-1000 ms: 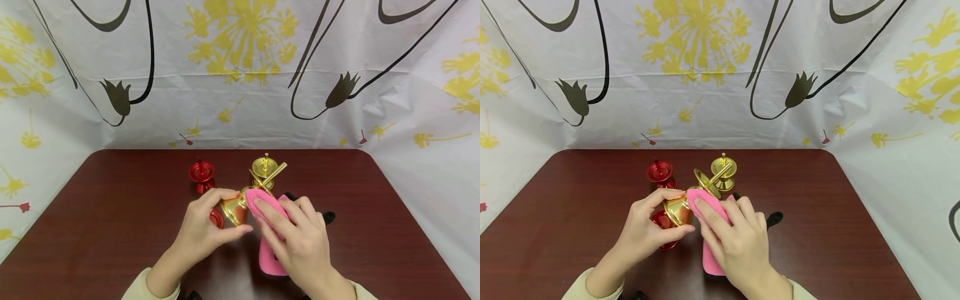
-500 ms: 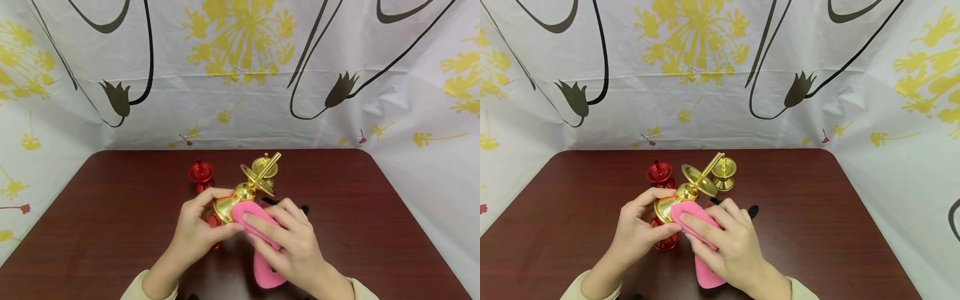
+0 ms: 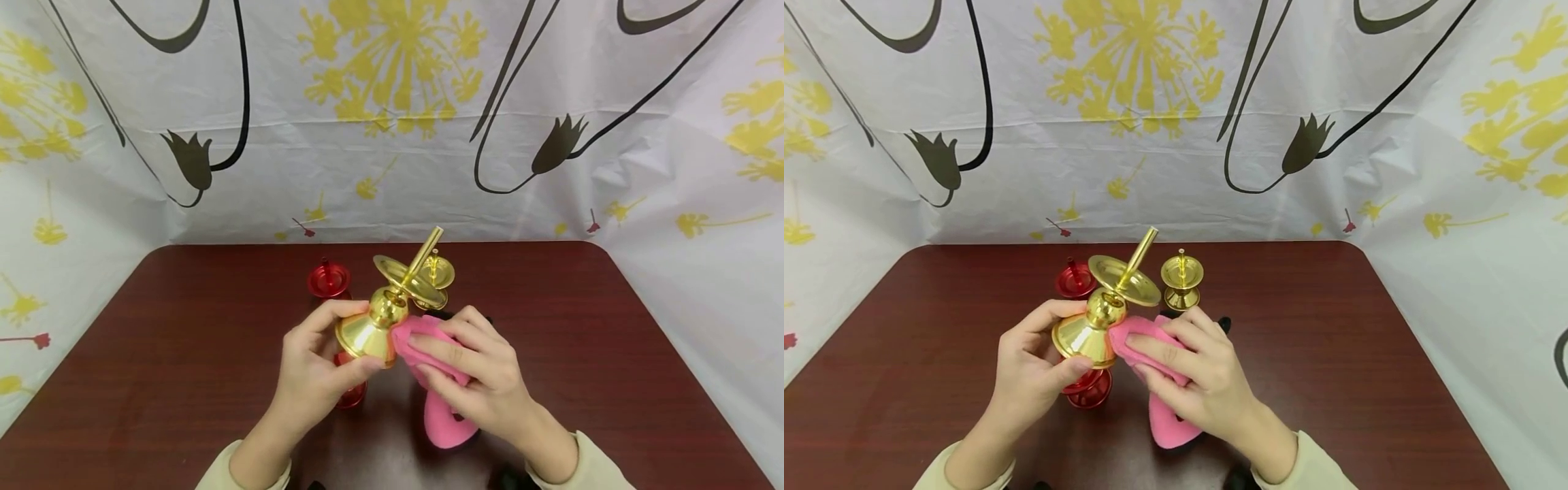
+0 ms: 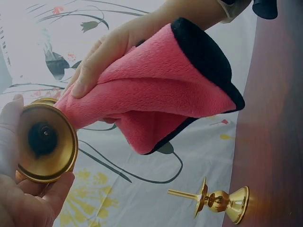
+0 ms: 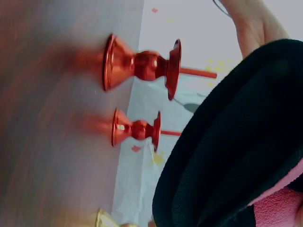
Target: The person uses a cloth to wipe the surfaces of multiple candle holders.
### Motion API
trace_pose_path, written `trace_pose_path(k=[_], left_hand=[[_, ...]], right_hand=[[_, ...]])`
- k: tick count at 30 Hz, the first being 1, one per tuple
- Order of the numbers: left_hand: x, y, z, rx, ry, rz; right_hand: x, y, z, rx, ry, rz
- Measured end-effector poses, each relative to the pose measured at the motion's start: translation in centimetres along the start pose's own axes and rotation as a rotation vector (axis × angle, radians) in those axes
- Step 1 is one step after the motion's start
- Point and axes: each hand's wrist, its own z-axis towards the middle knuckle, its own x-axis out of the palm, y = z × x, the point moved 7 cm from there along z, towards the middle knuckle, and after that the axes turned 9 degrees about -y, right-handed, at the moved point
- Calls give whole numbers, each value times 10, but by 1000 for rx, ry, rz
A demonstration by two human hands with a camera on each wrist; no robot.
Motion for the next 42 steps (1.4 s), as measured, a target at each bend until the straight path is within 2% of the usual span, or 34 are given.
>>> trace_pose_path(k=[12, 20, 25, 31, 35, 39, 42], left_hand=[[-6, 8, 0, -22, -83, -27], [-10, 15, 0, -31, -113, -44], [-7, 16, 0, -23, -88, -36], [-4, 18, -1, -24, -87, -38], [-1, 16, -2, -27, -74, 35], [1, 16, -2, -24, -65, 142], [5, 18, -1, -54, -42, 172]], right_hand=[[9, -15, -12, 263, -111, 96], [9, -26, -16, 426, -157, 64], [3, -37, -20, 594, -179, 34], [10, -44, -32, 831, -151, 72], [16, -46, -40, 914, -117, 74], [17, -44, -44, 935, -102, 95], [15, -45, -47, 962, -112, 105]])
